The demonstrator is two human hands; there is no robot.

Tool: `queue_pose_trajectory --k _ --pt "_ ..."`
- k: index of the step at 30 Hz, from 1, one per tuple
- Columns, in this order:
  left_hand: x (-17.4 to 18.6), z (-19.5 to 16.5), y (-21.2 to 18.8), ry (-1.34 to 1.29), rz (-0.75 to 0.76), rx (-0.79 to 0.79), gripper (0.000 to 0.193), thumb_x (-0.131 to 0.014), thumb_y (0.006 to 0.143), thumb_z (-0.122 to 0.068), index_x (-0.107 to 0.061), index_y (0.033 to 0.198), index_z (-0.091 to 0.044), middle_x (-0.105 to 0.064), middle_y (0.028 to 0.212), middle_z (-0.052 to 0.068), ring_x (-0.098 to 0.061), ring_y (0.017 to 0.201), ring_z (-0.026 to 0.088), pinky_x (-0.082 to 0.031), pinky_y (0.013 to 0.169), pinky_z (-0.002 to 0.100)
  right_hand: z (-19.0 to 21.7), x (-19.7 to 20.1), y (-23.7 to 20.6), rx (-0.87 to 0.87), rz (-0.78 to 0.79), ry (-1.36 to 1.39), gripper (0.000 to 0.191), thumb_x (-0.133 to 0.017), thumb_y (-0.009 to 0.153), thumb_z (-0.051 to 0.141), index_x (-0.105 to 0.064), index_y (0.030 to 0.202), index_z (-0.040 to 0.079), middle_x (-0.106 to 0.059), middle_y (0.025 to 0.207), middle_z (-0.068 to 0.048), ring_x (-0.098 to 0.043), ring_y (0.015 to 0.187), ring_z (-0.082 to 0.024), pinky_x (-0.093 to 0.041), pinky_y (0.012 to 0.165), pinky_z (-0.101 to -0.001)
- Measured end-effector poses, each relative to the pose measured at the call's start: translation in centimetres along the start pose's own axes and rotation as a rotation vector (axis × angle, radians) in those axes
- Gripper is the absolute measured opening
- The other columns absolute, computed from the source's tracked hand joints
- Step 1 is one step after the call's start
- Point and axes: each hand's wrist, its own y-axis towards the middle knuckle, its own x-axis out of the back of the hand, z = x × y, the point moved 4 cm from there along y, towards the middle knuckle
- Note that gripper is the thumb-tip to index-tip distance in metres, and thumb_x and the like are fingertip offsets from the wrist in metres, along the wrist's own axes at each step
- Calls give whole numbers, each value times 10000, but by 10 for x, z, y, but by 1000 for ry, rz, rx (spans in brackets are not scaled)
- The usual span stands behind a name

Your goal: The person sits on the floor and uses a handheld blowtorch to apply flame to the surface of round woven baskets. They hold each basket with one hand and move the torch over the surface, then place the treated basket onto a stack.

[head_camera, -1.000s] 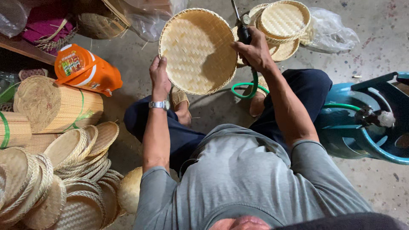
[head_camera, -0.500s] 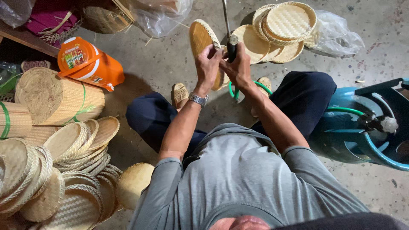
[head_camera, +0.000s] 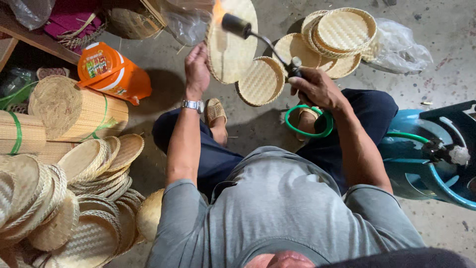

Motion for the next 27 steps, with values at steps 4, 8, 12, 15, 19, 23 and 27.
queue_pose_trajectory --k 4,8,12,15,19,23,27 --pt "12 -6 4 -251 -49 -59 220 -582 1078 -106 -699 1200 35 -726 1135 97 -668 1031 181 -544 955 325 3 -8 9 -60 -131 -5 327 -583 1037 298 -635 878 17 -568 638 -19 -502 502 -97 -397 448 -294" --pt "21 -11 8 -283 -168 -92 240 -580 1039 -112 -706 1180 35 -730 1176 119 -661 1093 212 -519 1023 353 0 -17 9 -5 6 -117 376 -593 1051 318 -637 845 7 -571 615 -42 -511 504 -104 -404 461 -297" --pt "41 -28 10 -292 -239 -77 236 -589 1034 -125 -693 1172 36 -713 1211 145 -665 1143 237 -539 1054 408 -3 -19 1 -37 63 -222 360 -618 1005 331 -625 844 9 -599 606 -48 -522 467 -119 -423 441 -308" --pt "46 -38 10 -303 -134 -83 239 -603 1025 -115 -695 1184 38 -715 1227 136 -663 1131 248 -525 1060 406 5 -5 8 -60 -114 -195 365 -599 1043 323 -634 861 9 -601 618 -59 -535 481 -118 -421 435 -326" --pt "48 -42 6 -269 -112 -80 223 -604 1041 -98 -693 1193 40 -711 1224 124 -652 1131 224 -514 1062 371 31 4 26 107 -92 -158 339 -584 1064 301 -626 893 11 -611 663 -49 -541 507 -108 -421 459 -315" --pt "50 -43 2 -268 -126 -103 230 -603 1050 -111 -694 1198 41 -714 1209 120 -646 1114 209 -509 1047 341 39 -6 32 107 -83 -162 321 -577 1052 314 -635 923 26 -626 665 -44 -547 481 -115 -434 429 -315" --pt "60 -46 8 -224 -212 -166 231 -626 1095 -102 -705 1230 69 -689 1162 95 -595 1068 176 -470 992 303 31 -27 15 116 87 -328 332 -637 1034 301 -663 892 2 -604 628 -84 -540 526 -120 -434 466 -309"
